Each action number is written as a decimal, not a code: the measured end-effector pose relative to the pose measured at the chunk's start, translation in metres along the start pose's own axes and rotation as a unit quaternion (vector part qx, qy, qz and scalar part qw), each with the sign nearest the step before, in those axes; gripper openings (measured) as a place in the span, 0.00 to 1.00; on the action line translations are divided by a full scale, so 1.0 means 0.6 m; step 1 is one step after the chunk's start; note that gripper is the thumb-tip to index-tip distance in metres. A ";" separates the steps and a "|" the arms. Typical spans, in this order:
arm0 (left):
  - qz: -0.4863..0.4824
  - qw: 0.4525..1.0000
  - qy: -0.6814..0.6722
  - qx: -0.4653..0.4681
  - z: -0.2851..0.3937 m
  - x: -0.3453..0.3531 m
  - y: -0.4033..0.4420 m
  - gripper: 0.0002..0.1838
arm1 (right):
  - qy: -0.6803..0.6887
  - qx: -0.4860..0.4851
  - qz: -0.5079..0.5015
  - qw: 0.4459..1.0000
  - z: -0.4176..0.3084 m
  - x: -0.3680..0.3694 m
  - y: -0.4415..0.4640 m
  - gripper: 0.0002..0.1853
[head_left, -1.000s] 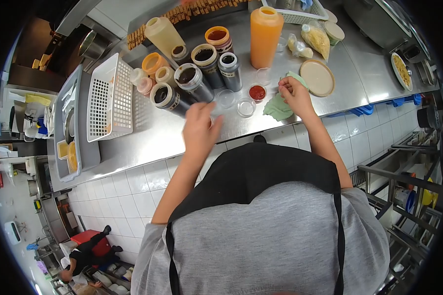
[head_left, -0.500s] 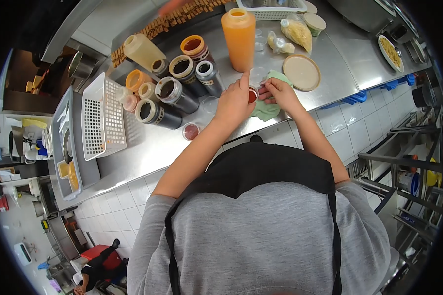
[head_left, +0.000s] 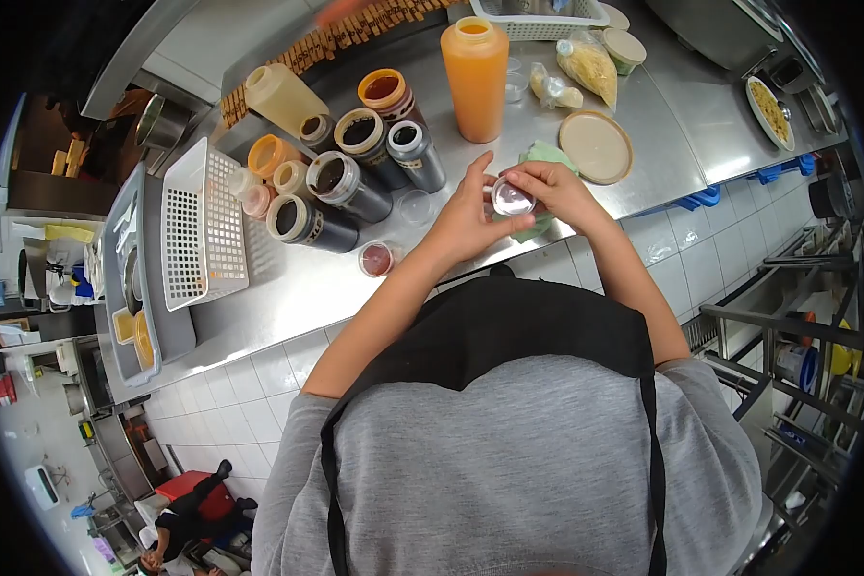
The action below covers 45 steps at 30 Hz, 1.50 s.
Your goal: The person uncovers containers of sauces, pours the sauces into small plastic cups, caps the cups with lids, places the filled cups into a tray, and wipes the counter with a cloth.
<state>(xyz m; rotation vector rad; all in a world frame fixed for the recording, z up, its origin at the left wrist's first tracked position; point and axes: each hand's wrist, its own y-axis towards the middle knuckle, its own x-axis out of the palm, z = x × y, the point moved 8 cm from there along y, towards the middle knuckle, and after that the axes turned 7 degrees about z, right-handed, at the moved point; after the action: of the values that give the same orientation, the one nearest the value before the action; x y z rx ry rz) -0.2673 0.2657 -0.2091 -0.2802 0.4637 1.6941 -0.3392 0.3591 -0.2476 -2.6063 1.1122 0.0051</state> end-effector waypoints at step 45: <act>0.288 0.921 0.156 -0.212 -0.107 -0.218 -0.242 0.25 | -0.381 -0.279 0.010 0.881 -0.042 0.145 -0.030 0.27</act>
<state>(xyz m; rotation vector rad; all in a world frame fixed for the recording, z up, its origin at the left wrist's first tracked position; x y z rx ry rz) -0.1062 0.1391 -0.2305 -0.8021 0.4300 2.3416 -0.2688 0.3025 -0.2291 -2.5884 0.9008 1.4133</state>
